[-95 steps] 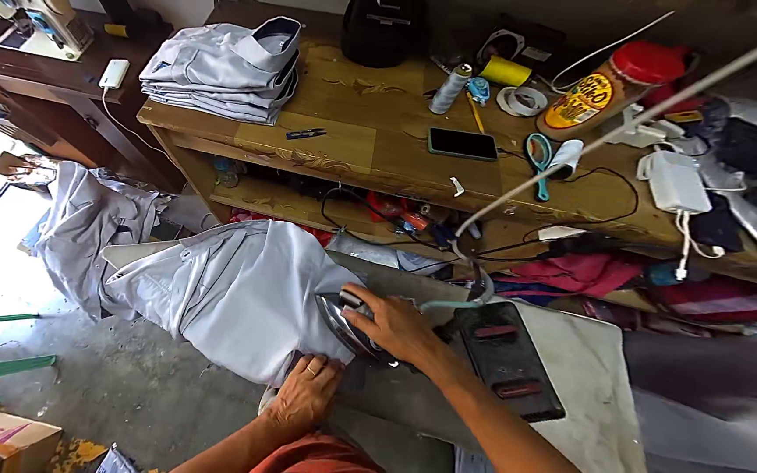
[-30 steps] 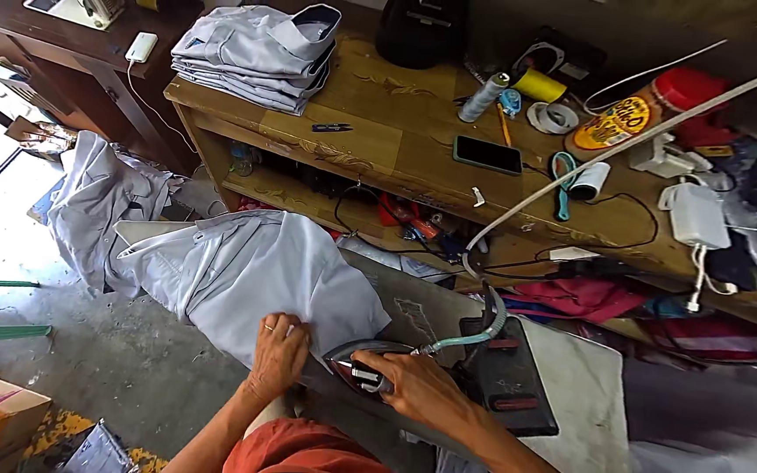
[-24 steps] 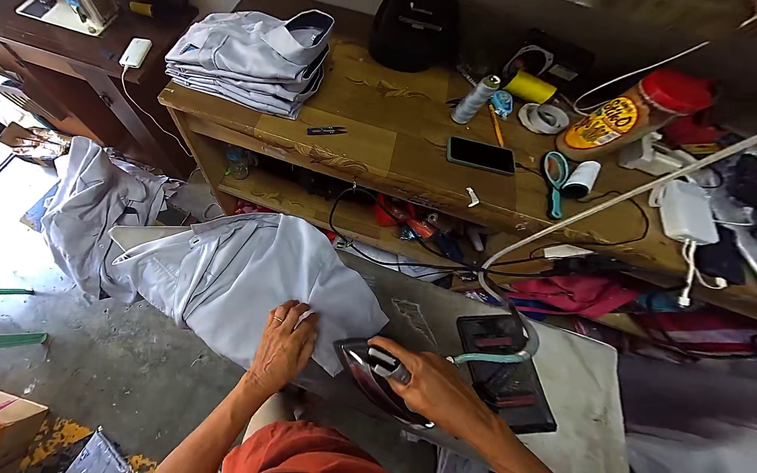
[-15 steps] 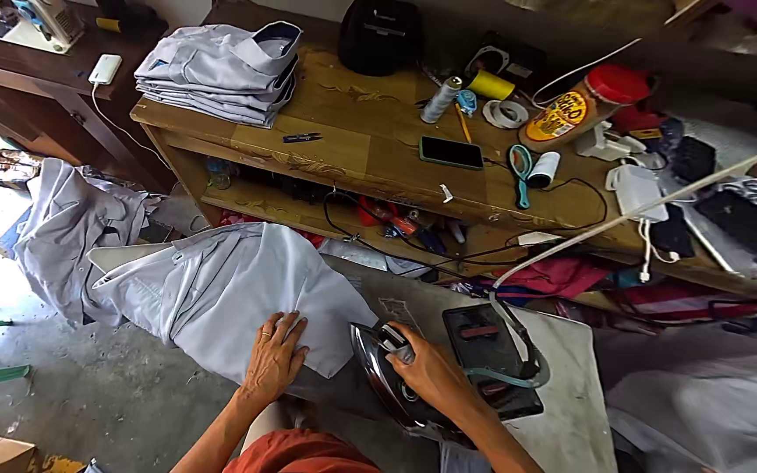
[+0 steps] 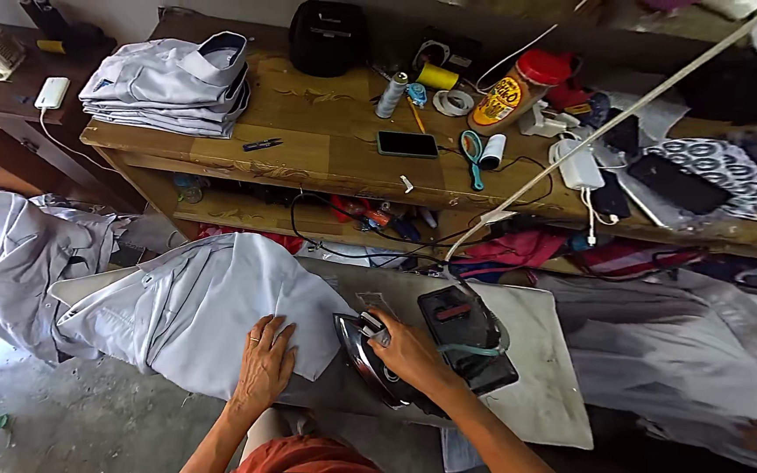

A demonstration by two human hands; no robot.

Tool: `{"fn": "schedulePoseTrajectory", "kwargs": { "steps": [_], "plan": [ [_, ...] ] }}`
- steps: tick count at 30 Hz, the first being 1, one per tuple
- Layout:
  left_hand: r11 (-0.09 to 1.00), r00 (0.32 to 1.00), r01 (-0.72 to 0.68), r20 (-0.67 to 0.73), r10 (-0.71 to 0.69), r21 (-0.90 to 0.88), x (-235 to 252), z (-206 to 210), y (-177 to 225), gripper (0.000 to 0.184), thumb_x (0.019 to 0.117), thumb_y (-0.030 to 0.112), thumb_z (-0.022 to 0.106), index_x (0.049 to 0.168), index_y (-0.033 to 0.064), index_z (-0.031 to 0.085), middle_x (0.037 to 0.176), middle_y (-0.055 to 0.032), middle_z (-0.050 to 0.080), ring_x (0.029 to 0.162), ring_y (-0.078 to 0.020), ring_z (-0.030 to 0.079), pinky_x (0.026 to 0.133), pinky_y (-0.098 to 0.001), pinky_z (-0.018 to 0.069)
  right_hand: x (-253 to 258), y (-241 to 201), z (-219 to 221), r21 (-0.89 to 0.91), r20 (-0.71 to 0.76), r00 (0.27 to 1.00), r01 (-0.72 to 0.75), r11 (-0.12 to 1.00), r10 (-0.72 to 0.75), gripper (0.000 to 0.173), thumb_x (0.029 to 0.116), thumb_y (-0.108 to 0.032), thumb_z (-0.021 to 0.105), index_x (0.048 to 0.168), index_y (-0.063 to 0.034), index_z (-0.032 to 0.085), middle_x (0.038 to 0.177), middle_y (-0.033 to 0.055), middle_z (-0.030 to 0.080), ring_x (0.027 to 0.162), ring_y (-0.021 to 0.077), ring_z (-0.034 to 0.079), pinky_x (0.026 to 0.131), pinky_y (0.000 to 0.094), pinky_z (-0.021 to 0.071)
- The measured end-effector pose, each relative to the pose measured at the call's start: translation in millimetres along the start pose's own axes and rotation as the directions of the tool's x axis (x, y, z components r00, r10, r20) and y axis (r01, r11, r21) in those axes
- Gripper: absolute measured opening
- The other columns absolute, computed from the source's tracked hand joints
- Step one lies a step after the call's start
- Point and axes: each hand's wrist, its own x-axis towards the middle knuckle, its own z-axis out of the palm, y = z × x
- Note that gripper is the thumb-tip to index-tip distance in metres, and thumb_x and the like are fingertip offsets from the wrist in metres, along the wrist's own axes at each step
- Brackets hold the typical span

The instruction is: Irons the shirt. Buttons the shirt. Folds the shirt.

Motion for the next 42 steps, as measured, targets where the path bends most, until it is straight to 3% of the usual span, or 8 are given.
{"fn": "schedulePoseTrajectory", "kwargs": {
  "steps": [5, 9, 15, 20, 26, 32, 38, 42],
  "plan": [
    [1.000, 1.000, -0.022, 0.015, 0.022, -0.005, -16, -10, 1, 0.042, 0.0953, 0.046, 0.061, 0.126, 0.0202, 0.073, 0.135, -0.0084, 0.066, 0.132, -0.0338, 0.056, 0.110, -0.0527, 0.0450, -15, 59, -32, -0.068, -0.021, 0.996, -0.082, 0.994, 0.081, 0.059, 0.0936, -0.033, 0.070, 0.149, -0.0250, 0.053, 0.116, 0.0216, 0.071, 0.105, 0.0439, 0.069, 0.088, 0.0654, 0.0522],
    [0.976, 0.975, -0.217, 0.063, 0.215, 0.027, -32, -19, 10, 0.046, 0.0864, 0.059, 0.070, 0.104, 0.0171, 0.075, 0.104, -0.0078, 0.072, 0.103, -0.0299, 0.067, 0.092, -0.0486, 0.0552, -2, 122, -59, 0.069, -0.166, 0.963, -0.204, 0.977, 0.213, 0.060, 0.0916, -0.031, 0.074, 0.144, -0.0109, 0.056, 0.120, 0.0277, 0.068, 0.111, 0.0480, 0.065, 0.093, 0.0681, 0.0488],
    [0.944, 0.968, -0.246, 0.101, 0.229, 0.219, -53, -11, 6, 0.031, 0.0929, 0.045, 0.063, 0.094, 0.0162, 0.075, 0.095, -0.0062, 0.072, 0.094, -0.0280, 0.069, 0.085, -0.0486, 0.0549, 13, 172, -67, 0.247, -0.239, 0.916, -0.265, 0.932, 0.323, 0.063, 0.0912, -0.037, 0.076, 0.144, -0.0103, 0.054, 0.117, 0.0275, 0.067, 0.100, 0.0451, 0.068, 0.085, 0.0649, 0.0517],
    [0.934, 0.949, -0.315, 0.060, 0.309, 0.168, -47, -21, 32, 0.027, 0.0979, 0.027, 0.056, 0.079, 0.0159, 0.072, 0.085, -0.0003, 0.071, 0.092, -0.0206, 0.068, 0.090, -0.0424, 0.0522, 4, 180, -54, 0.220, -0.580, 0.804, 0.000, 0.976, 0.131, 0.087, 0.0841, -0.053, 0.077, 0.153, -0.0105, 0.044, 0.112, 0.0332, 0.066, 0.093, 0.0514, 0.066, 0.079, 0.0697, 0.0508],
    [0.928, 0.917, -0.324, 0.182, 0.356, -0.182, 51, -132, 92, 0.026, 0.1033, 0.029, 0.059, 0.095, 0.0107, 0.076, 0.103, -0.0044, 0.074, 0.108, -0.0204, 0.067, 0.099, -0.0370, 0.0526, -26, 126, -49, -0.010, -0.834, 0.505, 0.389, 0.921, -0.223, 0.045, 0.0980, -0.028, 0.058, 0.129, 0.0045, 0.064, 0.102, 0.0260, 0.069, 0.091, 0.0402, 0.067, 0.080, 0.0547, 0.0556],
    [0.951, 0.965, -0.103, 0.202, 0.166, -0.290, 196, -153, 81, 0.025, 0.1061, 0.016, 0.050, 0.113, -0.0019, 0.067, 0.100, -0.0144, 0.071, 0.088, -0.0213, 0.070, 0.084, -0.0393, 0.0582, -39, 97, -7, 0.201, -0.667, 0.704, 0.482, 0.853, -0.242, 0.034, 0.0927, -0.009, 0.067, 0.123, 0.0074, 0.068, 0.095, 0.0242, 0.069, 0.083, 0.0368, 0.069, 0.077, 0.0528, 0.0581],
    [0.944, 0.948, -0.315, -0.076, 0.308, -0.096, 338, -163, 71, 0.018, 0.1046, 0.014, 0.057, 0.110, -0.0002, 0.066, 0.092, -0.0156, 0.072, 0.082, -0.0290, 0.072, 0.076, -0.0493, 0.0600, -43, 85, 33, 0.299, -0.583, 0.788, 0.434, 0.850, -0.197, 0.031, 0.0947, -0.008, 0.064, 0.123, 0.0045, 0.069, 0.094, 0.0219, 0.069, 0.084, 0.0327, 0.069, 0.078, 0.0463, 0.0584],
    [0.969, 0.971, -0.220, 0.065, 0.229, -0.115, 366, -149, 27, 0.024, 0.1053, 0.016, 0.055, 0.117, 0.0007, 0.069, 0.110, -0.0174, 0.072, 0.102, -0.0308, 0.071, 0.095, -0.0519, 0.0555, -36, 69, 52, 0.308, -0.536, 0.822, 0.401, 0.863, -0.190, 0.031, 0.0921, -0.005, 0.065, 0.121, 0.0035, 0.071, 0.092, 0.0198, 0.069, 0.082, 0.0304, 0.068, 0.076, 0.0441, 0.0582]
  ]
}}
